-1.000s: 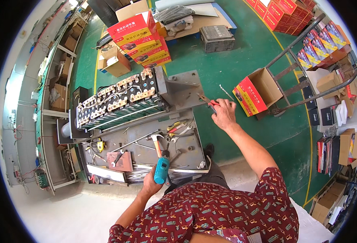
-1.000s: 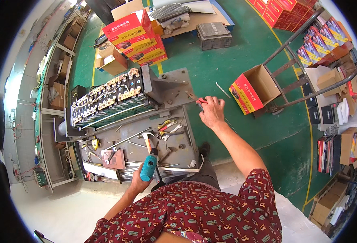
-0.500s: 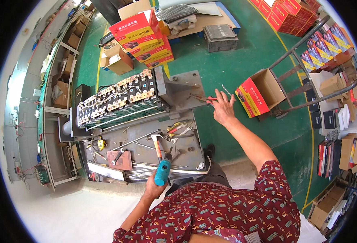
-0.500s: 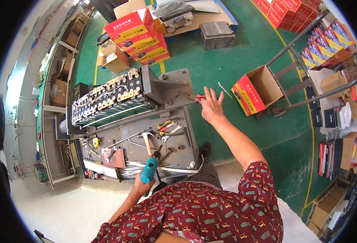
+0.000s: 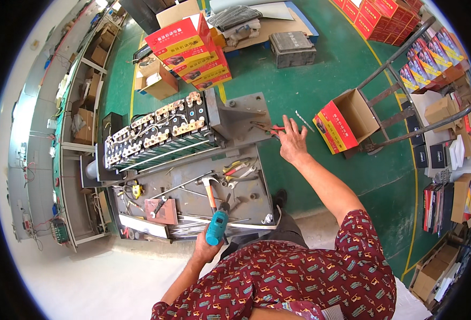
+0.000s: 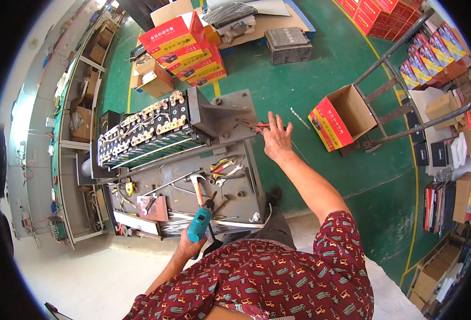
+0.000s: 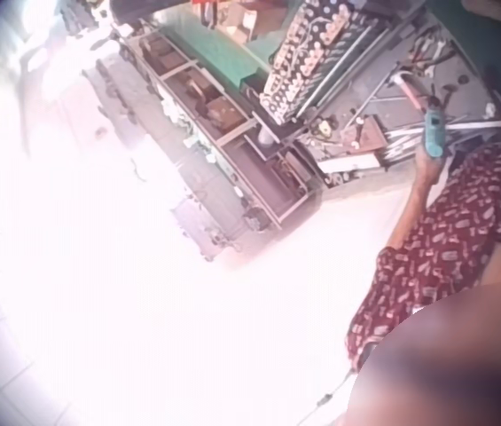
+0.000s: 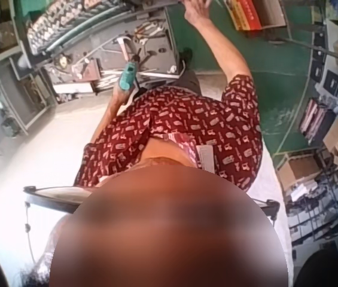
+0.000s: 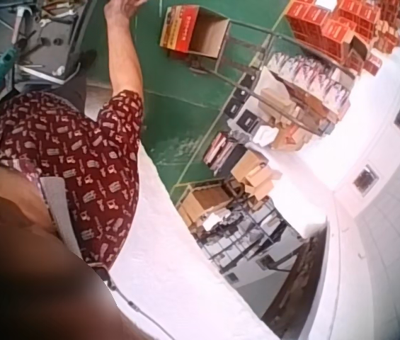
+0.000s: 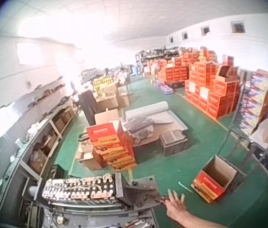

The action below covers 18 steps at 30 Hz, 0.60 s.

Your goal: The person uses a cordless drill and pliers to fasten and adjust components on a large electronic assembly mounted on a workbench. They repeatedly drill into the assembly, reposition wires, and secure parts while working in a factory setting.

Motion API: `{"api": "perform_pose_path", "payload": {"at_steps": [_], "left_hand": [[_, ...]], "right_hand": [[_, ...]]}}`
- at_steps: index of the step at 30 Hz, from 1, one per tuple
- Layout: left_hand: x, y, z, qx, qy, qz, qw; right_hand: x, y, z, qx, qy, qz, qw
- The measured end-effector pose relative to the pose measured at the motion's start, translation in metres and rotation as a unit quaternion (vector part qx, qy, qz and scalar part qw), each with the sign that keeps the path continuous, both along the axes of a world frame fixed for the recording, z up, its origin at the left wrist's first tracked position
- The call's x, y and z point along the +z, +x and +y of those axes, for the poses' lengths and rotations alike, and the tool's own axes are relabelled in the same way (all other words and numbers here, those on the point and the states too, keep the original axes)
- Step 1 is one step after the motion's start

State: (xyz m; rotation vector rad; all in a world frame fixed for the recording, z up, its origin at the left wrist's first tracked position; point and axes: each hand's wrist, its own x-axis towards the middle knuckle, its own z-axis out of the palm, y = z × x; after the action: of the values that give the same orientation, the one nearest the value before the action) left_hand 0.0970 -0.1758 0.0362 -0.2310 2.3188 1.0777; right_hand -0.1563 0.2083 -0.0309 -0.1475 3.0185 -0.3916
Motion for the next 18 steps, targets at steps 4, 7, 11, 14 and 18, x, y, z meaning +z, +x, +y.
{"api": "perform_pose_path", "payload": {"at_steps": [4,7,11,14,18], "left_hand": [[0.004,-0.003,0.003,-0.005,-0.011,-0.008,1.000],[0.001,-0.001,0.001,-0.009,-0.013,-0.014,1.000],[-0.002,0.001,-0.001,-0.023,-0.014,-0.008,1.000],[0.003,-0.001,0.001,-0.027,-0.029,-0.010,0.999],[0.020,-0.006,0.003,-0.015,0.004,0.004,1.000]], "right_hand": [[0.005,-0.001,-0.002,-0.003,0.006,-0.007,1.000],[0.005,-0.001,-0.004,0.001,0.021,0.003,1.000],[-0.004,-0.002,-0.004,0.010,0.033,0.053,0.998],[-0.009,-0.004,-0.002,0.011,0.038,0.073,0.997],[-0.005,0.002,0.001,0.003,0.003,0.078,0.997]]}}
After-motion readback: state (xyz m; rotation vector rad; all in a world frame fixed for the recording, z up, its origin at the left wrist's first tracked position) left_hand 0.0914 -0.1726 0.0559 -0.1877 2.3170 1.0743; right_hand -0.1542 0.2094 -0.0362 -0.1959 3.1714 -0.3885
